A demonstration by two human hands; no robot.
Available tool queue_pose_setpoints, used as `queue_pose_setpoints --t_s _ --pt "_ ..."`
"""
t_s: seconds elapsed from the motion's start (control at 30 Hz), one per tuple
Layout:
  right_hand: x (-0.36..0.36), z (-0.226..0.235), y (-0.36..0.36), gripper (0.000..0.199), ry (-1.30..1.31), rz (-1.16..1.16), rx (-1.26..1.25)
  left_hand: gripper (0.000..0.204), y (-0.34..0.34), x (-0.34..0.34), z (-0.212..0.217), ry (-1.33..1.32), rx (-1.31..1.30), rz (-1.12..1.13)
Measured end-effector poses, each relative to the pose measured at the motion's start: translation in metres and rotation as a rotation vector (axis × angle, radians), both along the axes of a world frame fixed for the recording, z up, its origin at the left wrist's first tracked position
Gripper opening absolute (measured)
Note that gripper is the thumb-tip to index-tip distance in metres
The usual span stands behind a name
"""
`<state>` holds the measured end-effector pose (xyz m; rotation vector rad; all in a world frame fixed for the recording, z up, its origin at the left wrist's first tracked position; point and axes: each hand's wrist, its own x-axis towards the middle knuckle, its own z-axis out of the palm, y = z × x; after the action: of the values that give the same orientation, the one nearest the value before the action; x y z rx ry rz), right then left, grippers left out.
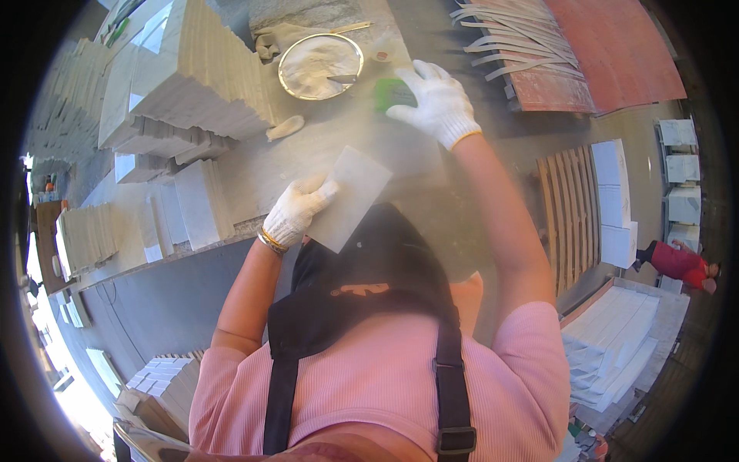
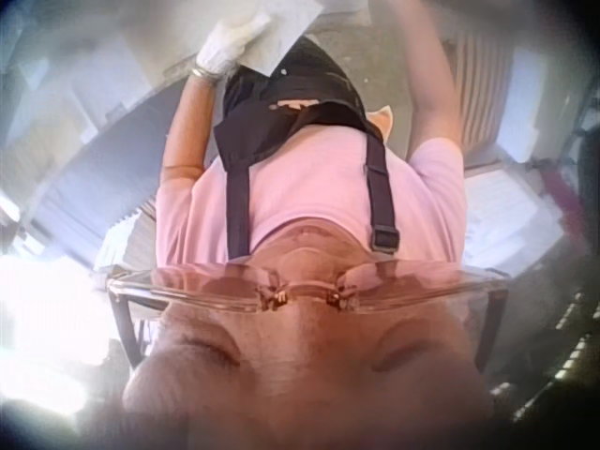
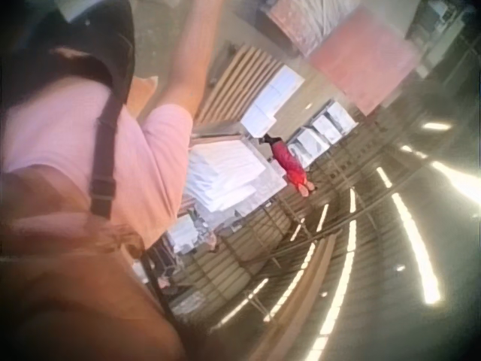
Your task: The person applies a white paste to the edges of rectangular white tiles using a small metal spatula, then wipes the tiles with a green sponge. The person stacks the treated tiles on a nearby pile.
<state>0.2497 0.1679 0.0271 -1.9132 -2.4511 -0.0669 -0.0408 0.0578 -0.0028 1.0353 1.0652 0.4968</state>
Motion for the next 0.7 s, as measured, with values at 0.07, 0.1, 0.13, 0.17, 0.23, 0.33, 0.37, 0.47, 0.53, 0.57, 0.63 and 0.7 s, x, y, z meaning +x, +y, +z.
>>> queue_pose_setpoints --t_s 0.07,0.1,0.13,0.17,0.23,0.33,0.37,0.47,0.53,0.57,0.63,0.7 --pt "-0.001 -0.008 0.005 0.071 0.068 0.046 -0.054 0.046 0.014 0.010 0.003 0.092 0.086 -0.086" --pt "-0.001 -0.011 0.007 0.070 0.107 0.057 -0.077 0.048 0.021 0.016 0.005 0.139 0.129 -0.129" --pt "0.001 -0.012 0.009 0.069 0.123 0.036 -0.132 0.048 0.029 0.022 0.006 0.171 0.167 -0.169" --pt "0.004 -0.013 0.009 0.065 0.173 0.021 -0.129 0.048 0.038 0.030 0.007 0.202 0.206 -0.208" --pt "0.021 -0.011 0.003 0.063 0.195 -0.048 -0.135 0.047 0.052 0.047 0.009 0.260 0.283 -0.279" --pt "0.057 -0.015 -0.023 0.061 0.533 -0.191 -0.022 0.046 0.073 0.078 0.009 0.345 0.423 -0.391" --pt "0.070 -0.018 -0.034 0.061 0.698 -0.247 0.041 0.047 0.082 0.089 0.009 0.375 0.483 -0.440" --pt "0.103 -0.035 -0.068 0.059 1.342 -0.489 -0.214 0.049 0.099 0.119 0.005 0.492 0.554 -0.565" --pt "0.114 -0.050 -0.088 0.056 1.524 -0.473 -0.195 0.048 0.105 0.134 0.005 0.553 0.594 -0.620" --pt "0.117 -0.057 -0.097 0.056 1.613 -0.529 -0.208 0.048 0.107 0.141 0.005 0.569 0.627 -0.637" --pt "0.118 -0.068 -0.109 0.057 1.766 -0.584 -0.250 0.047 0.109 0.150 0.008 0.605 0.710 -0.649" --pt "0.114 -0.075 -0.115 0.059 1.846 -0.598 -0.248 0.046 0.107 0.154 0.011 0.657 0.796 -0.642"
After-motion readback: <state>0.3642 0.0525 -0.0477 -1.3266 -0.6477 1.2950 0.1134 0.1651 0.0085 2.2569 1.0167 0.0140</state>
